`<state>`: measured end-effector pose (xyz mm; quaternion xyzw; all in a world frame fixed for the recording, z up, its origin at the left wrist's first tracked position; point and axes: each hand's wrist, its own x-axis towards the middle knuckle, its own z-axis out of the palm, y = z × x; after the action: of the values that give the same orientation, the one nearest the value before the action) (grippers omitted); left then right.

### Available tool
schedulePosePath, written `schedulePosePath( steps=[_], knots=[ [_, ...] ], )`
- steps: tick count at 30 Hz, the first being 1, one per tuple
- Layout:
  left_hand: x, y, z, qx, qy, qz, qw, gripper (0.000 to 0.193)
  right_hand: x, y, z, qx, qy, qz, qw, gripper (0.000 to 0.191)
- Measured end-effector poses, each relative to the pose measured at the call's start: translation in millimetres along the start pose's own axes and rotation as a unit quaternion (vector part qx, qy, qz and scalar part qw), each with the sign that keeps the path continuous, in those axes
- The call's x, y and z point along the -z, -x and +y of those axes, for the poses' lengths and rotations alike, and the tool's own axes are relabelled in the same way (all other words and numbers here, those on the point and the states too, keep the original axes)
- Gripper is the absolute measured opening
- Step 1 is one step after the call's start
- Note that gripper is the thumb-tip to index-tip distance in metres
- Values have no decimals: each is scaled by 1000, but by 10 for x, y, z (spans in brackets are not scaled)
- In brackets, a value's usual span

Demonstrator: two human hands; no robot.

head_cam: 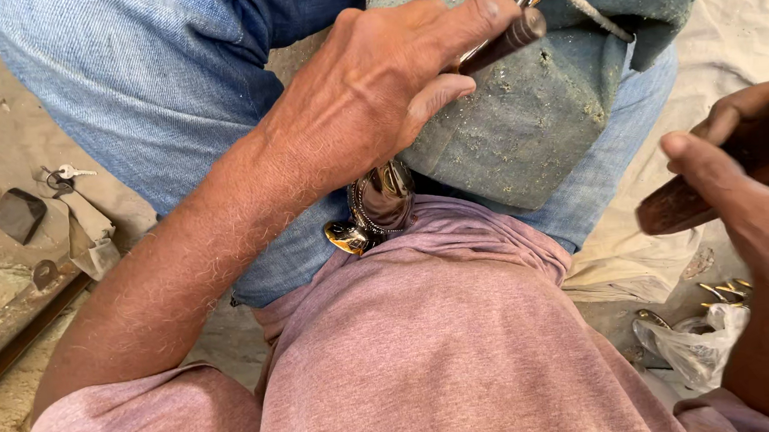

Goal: The person sits cross-legged on the floor and uses a hammer and chisel to emboss decorative patterns onto a polished metal object shaped like a bird. They repeatedly reposition the chisel and strike it to create textured lines along the object's body and neck.

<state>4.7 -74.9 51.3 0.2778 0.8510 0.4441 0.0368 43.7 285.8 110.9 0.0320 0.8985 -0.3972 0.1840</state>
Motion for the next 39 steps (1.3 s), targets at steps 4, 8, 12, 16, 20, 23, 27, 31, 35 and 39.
schedulePosePath(
  steps=[4,8,12,16,20,23,27,31,35,39],
  knots=[
    [6,-8,1,-1,-13,-28,1000,51,185,-130,321,-1,272,-46,961,26],
    [-2,-4,13,19,10,8,1000,50,246,-202,350,-67,312,-49,946,34],
    [-2,6,-6,21,13,25,999,51,197,-204,217,37,247,-46,967,38],
    [3,18,-31,6,43,39,998,48,162,-170,130,32,205,-54,977,36],
    [26,25,-48,-24,53,48,997,49,143,-158,51,9,216,-52,975,27],
    [20,29,-26,13,18,14,1000,51,152,-203,-74,50,213,-22,975,35],
    [34,31,-25,34,26,19,999,52,163,-271,-265,68,228,-47,970,26],
    [81,32,-40,-35,48,78,995,51,109,-260,-357,31,215,-41,975,27],
    [103,54,-4,12,22,25,999,50,73,-295,-438,132,301,-48,943,32],
    [94,75,3,50,13,5,999,49,22,-299,-618,0,216,-51,975,26]
  ],
)
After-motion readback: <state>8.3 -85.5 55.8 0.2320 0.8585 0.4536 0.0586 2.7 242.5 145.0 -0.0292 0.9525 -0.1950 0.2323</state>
